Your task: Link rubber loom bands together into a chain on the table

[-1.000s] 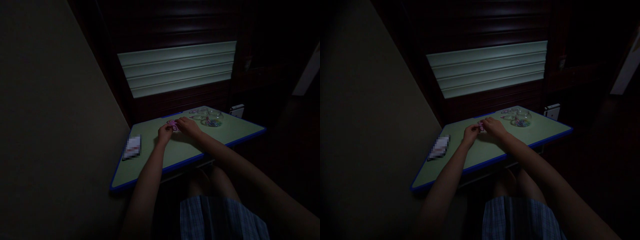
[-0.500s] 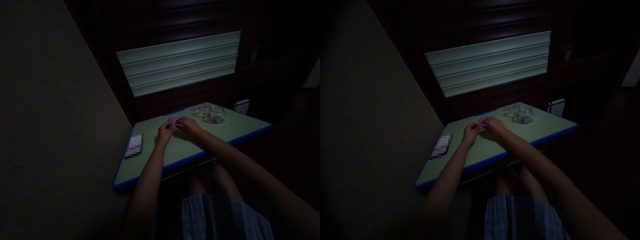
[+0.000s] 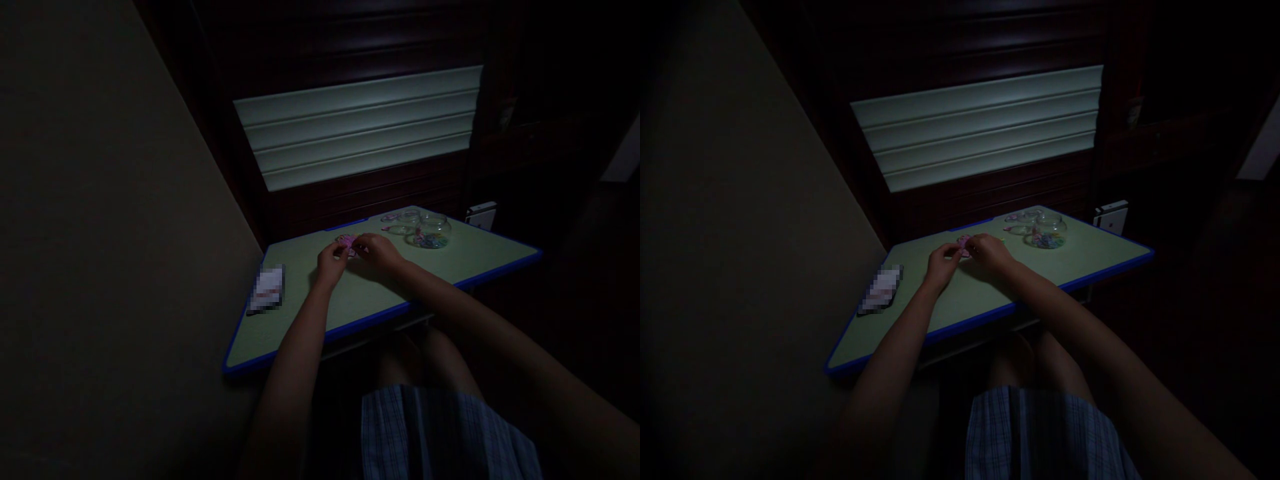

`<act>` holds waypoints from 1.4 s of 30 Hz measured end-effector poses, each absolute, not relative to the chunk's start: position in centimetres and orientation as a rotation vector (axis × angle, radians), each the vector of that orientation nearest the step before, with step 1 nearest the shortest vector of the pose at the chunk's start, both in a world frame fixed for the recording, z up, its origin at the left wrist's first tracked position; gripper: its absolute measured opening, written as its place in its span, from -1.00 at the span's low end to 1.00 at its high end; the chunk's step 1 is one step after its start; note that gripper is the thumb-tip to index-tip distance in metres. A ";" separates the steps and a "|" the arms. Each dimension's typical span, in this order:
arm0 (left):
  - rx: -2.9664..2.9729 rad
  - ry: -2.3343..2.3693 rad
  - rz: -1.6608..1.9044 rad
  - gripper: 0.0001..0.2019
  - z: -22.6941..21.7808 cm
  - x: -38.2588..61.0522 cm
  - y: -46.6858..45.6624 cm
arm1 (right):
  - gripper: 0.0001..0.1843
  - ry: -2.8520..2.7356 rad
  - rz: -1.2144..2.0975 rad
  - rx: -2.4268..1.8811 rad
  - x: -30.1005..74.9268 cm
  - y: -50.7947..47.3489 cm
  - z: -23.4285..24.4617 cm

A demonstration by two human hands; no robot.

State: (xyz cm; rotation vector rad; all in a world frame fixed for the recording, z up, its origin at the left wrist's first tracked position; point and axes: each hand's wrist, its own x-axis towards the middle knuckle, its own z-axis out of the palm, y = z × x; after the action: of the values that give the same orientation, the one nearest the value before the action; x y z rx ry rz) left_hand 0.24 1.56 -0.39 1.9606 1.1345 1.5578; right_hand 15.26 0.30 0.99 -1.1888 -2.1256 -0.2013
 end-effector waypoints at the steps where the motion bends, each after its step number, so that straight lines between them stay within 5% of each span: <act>1: 1.940 1.129 1.566 -0.86 -0.4 0.3 1.6 | -0.78 -2.108 -0.178 -1.188 15.3 0.4 1.0; 17: 1.880 1.173 1.543 -0.92 -0.4 0.3 1.8 | -0.78 -1.978 0.021 -1.124 15.4 0.2 0.9; 36: 1.920 1.223 1.597 -0.94 -0.2 0.3 1.7 | -0.65 -2.052 -0.106 -1.132 15.3 0.1 0.8; 42: 1.970 1.240 1.558 -0.92 -0.3 0.3 1.7 | -0.80 -2.107 -0.170 -1.174 15.4 0.4 0.6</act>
State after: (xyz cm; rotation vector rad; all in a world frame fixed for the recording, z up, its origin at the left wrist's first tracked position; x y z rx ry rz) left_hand 0.31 1.69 -0.34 1.9696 1.2402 1.5580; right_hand 15.44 0.37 0.57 -1.1745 -2.1065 -0.1704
